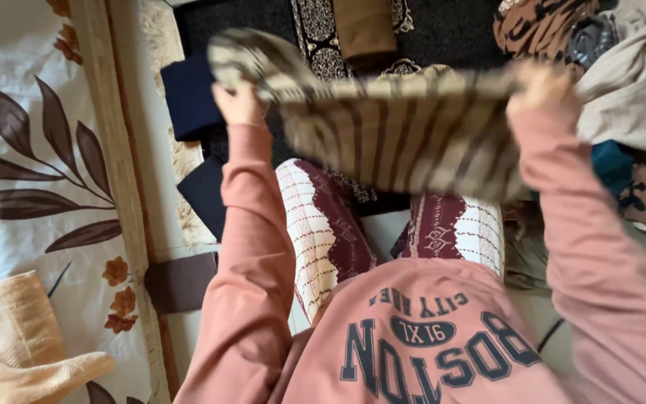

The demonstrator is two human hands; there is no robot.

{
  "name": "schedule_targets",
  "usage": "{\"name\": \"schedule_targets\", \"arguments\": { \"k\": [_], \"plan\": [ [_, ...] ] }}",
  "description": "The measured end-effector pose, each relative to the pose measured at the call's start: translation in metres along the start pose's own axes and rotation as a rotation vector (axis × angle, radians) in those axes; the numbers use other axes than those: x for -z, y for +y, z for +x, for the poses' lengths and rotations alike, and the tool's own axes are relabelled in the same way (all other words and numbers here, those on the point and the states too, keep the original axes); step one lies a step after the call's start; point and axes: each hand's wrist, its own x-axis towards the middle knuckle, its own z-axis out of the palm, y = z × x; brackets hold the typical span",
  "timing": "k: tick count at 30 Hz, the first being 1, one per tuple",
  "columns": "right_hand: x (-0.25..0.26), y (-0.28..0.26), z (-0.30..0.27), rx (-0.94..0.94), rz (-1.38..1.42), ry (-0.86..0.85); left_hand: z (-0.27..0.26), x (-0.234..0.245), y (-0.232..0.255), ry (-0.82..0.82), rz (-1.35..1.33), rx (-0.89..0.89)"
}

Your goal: The person sits on a rug and folds a plaid shirt by hand, smoothing and aligning the fabric into a compact rectangle. They then fold a brown cloth item and place it on top of the folded shirt.

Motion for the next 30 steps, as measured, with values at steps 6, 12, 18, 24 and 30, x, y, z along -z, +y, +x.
{"name": "schedule_targets", "arguments": {
  "k": [6, 12, 18, 24, 30],
  "plan": [
    [0.066, -0.040, 0.031, 0.426, 0.071, 0.470, -0.054, 0.000, 0.192, 0.077, -0.278, -0.065],
    [0.022, 0.008, -0.094, 0.233, 0.134, 0.117, -0.189, 0.120, 0.101, 0.255, -0.062, 0.216],
    [-0.068, 0.135, -0.210, -0.260, 0.179, -0.590, -0.296, 0.236, -0.006, 0.443, 0.796, 0.424],
    [-0.099, 0.183, -0.207, -0.443, 0.448, -0.576, -0.266, 0.200, 0.018, -0.048, 1.387, -0.235],
    [-0.142, 0.170, -0.183, -0.449, 0.248, -0.444, -0.193, 0.145, 0.009, -0.297, 1.267, 0.573]
  ]
}}
